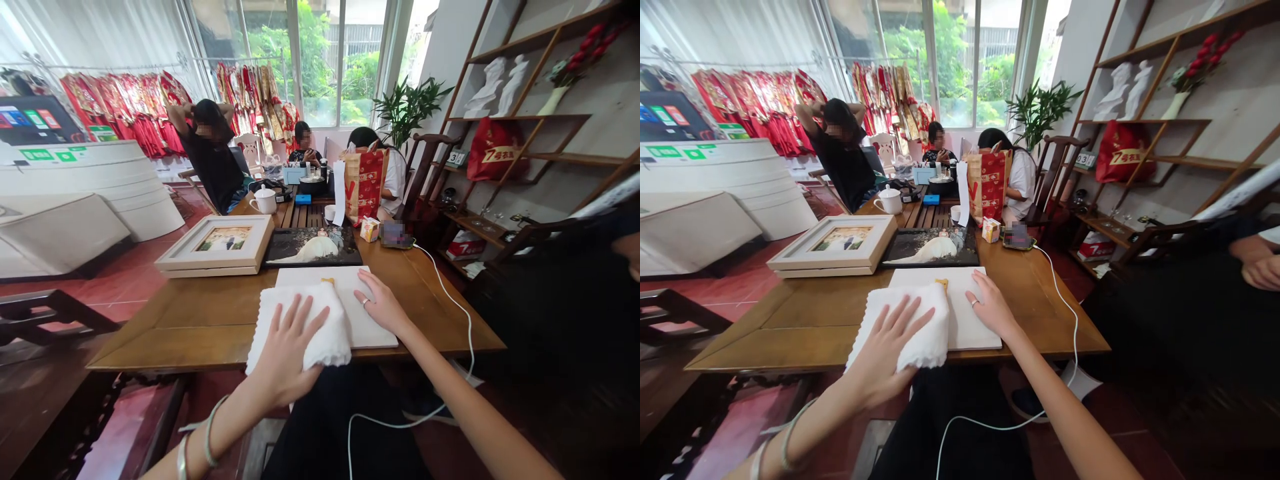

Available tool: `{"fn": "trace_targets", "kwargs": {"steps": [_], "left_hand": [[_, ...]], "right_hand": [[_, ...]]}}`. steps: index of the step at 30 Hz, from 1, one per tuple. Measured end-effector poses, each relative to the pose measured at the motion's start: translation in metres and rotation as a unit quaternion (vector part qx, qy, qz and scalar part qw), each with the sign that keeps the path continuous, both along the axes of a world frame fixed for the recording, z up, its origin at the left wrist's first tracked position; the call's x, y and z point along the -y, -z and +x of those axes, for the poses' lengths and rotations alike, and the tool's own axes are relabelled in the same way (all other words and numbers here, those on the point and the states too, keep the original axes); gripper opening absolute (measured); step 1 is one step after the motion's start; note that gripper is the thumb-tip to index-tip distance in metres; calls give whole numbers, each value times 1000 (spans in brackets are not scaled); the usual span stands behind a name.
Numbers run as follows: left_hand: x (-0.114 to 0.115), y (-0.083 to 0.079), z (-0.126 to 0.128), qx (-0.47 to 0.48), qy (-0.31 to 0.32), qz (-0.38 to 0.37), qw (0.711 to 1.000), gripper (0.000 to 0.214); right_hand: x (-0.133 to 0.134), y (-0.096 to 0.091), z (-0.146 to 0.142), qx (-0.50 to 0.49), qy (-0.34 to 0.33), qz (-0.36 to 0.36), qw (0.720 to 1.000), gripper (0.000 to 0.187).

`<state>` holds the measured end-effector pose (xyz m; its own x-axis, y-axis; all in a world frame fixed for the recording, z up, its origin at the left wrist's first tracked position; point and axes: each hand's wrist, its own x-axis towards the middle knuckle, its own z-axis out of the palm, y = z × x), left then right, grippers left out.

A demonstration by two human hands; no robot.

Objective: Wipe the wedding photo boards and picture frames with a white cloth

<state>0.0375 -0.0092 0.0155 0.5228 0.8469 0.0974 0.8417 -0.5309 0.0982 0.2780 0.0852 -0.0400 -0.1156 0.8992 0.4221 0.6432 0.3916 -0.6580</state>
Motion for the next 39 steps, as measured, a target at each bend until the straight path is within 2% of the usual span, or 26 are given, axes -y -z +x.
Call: {"fn": "trace_targets", "kwargs": {"steps": [4,8,12,14,17,21,26,29,31,33,36,39], "left_hand": [[-41,-9,20,-18,-36,-17,999,74],[-84,-13,32,-37,-32,-3,999,67],[-108,-11,41,-51,-19,17,998,67],[-107,-11,44,-53,-19,22,998,67],[-90,-13,47,-49,-5,18,999,69],[-50,-15,48,-43,39,-8,998,76],[5,-3,50,-32,87,-15,996,87],[22,3,54,-23,96,-12,995,93],[19,3,57,-20,86,-18,996,89],[6,-1,59,-18,70,-17,997,83],[-27,-9,62,-20,51,-9,998,74],[-61,-15,68,-35,61,-25,997,68]], "right_hand": [[1,0,0,-1,-14,-2,1000,44],[2,-1,1,0,-14,-6,1000,46],[1,-1,1,2,-13,-10,1000,46],[0,0,1,-5,-10,-5,1000,44],[-1,1,1,-14,-4,5,1000,40],[-3,4,2,-17,-2,14,1000,40],[-5,8,4,-30,-16,23,999,41],[-5,8,4,-30,-19,17,999,41],[-4,6,4,-31,-19,13,999,40],[-3,4,3,-36,-16,14,999,40],[-2,-1,2,-57,-14,22,998,38],[-1,-5,3,-85,-4,44,995,37]]}}
